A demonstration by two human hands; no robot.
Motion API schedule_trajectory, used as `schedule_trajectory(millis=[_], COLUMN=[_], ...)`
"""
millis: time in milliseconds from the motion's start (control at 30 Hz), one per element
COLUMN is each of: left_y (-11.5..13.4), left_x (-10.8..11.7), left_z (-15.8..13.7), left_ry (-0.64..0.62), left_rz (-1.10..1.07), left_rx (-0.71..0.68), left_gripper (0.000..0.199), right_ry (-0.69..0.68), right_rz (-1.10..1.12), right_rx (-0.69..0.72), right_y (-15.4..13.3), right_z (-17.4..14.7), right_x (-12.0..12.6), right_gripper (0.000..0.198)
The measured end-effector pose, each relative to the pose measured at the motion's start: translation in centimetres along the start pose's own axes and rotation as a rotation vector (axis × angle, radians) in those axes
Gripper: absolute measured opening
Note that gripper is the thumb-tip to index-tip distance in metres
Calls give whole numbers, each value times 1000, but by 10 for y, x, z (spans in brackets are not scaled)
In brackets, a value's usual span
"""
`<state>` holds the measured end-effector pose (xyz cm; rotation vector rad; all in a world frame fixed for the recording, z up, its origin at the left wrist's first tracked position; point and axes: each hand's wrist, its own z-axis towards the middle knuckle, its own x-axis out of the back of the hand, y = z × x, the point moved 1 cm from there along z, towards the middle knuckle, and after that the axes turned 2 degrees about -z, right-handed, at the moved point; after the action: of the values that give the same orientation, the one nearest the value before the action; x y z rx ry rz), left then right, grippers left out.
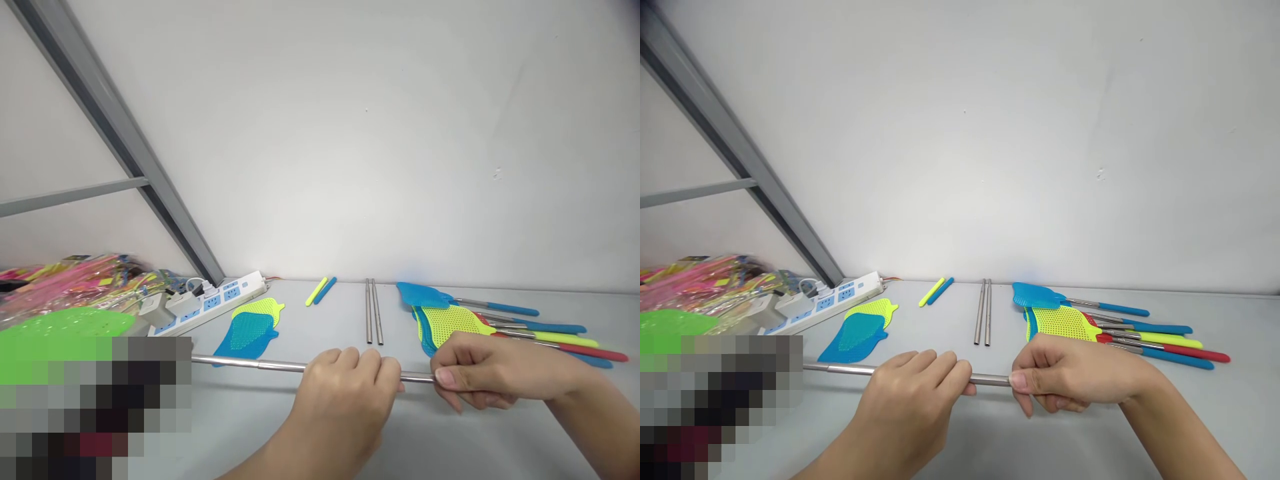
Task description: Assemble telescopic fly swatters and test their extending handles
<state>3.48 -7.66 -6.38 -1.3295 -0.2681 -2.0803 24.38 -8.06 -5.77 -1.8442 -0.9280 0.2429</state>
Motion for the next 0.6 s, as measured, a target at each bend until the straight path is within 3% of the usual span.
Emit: schedule_trajectory(millis=[600], left_y=[6], left_x=[-1], left_z=[1], left_ry=[59], left_rz=[2], left_rx=[-27], left_gripper=[14], right_ry=[-93], right_rz=[71], right_rx=[64], right_y=[1], right_z=[11], right_x=[-5], right_gripper=[41])
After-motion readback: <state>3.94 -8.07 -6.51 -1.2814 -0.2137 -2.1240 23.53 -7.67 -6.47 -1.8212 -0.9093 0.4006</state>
